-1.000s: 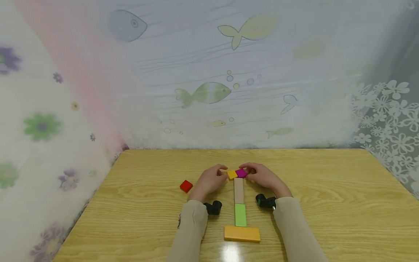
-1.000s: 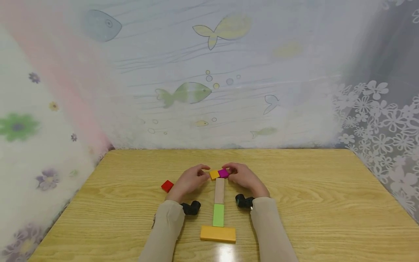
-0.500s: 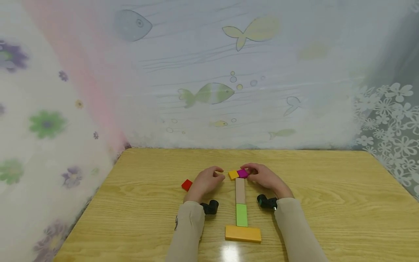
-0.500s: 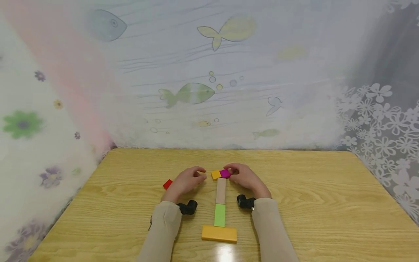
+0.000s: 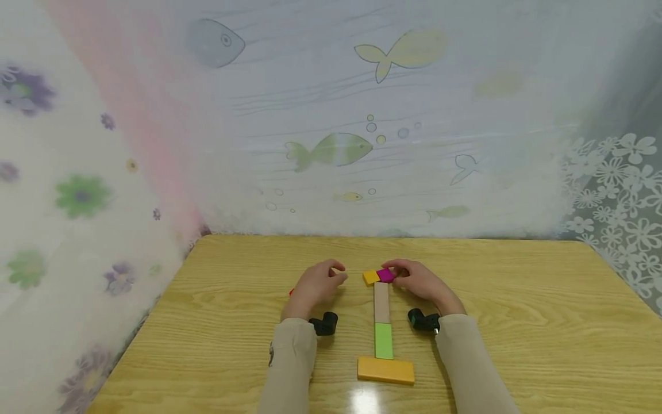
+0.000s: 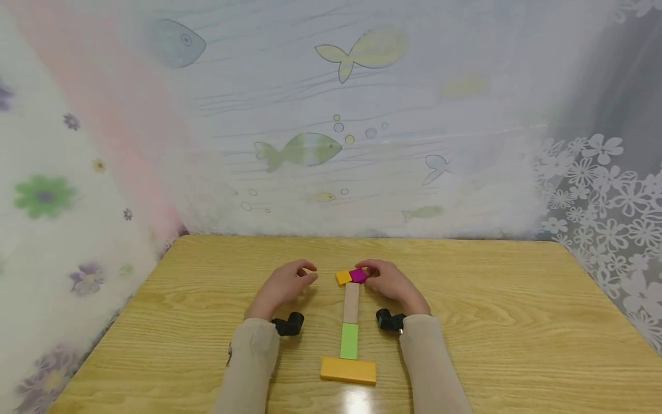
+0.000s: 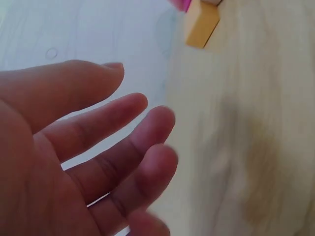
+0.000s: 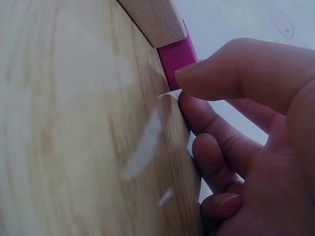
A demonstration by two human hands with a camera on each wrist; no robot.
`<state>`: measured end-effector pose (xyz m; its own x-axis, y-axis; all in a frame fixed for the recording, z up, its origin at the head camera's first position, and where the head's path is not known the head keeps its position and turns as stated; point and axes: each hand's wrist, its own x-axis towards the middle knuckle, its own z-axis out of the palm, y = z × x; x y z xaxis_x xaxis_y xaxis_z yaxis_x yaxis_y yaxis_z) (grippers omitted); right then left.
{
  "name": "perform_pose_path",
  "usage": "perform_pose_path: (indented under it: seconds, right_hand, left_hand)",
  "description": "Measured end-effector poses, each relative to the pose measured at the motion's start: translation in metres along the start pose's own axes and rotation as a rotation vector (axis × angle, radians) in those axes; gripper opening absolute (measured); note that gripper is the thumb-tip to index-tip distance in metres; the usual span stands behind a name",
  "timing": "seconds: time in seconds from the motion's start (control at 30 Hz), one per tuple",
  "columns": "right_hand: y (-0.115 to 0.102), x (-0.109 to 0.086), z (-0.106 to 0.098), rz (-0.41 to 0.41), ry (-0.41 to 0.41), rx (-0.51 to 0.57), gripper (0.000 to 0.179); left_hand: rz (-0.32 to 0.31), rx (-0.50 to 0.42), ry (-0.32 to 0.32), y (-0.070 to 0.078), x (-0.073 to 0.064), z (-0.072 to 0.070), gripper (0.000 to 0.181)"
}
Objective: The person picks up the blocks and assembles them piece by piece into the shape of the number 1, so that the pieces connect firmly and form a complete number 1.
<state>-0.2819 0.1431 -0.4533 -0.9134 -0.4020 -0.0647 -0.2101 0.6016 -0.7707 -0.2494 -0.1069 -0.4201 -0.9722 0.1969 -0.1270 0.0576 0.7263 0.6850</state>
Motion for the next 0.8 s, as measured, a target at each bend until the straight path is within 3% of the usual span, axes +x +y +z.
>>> perform_pose_path:
  seconds: [0.47, 0.8]
  right_hand:
    - [0.000, 0.001, 0.001, 0.014, 0.007, -0.016, 0.038]
    - [0.000, 0.001, 0.002, 0.014, 0.010, -0.022, 0.039]
  left_hand:
    - [-0.110, -0.030, 0.093, -0.015, -0.008, -0.020, 0.026]
    - [-0.149, -0.003, 0.101, -0.023, -0.020, -0.030, 0.029]
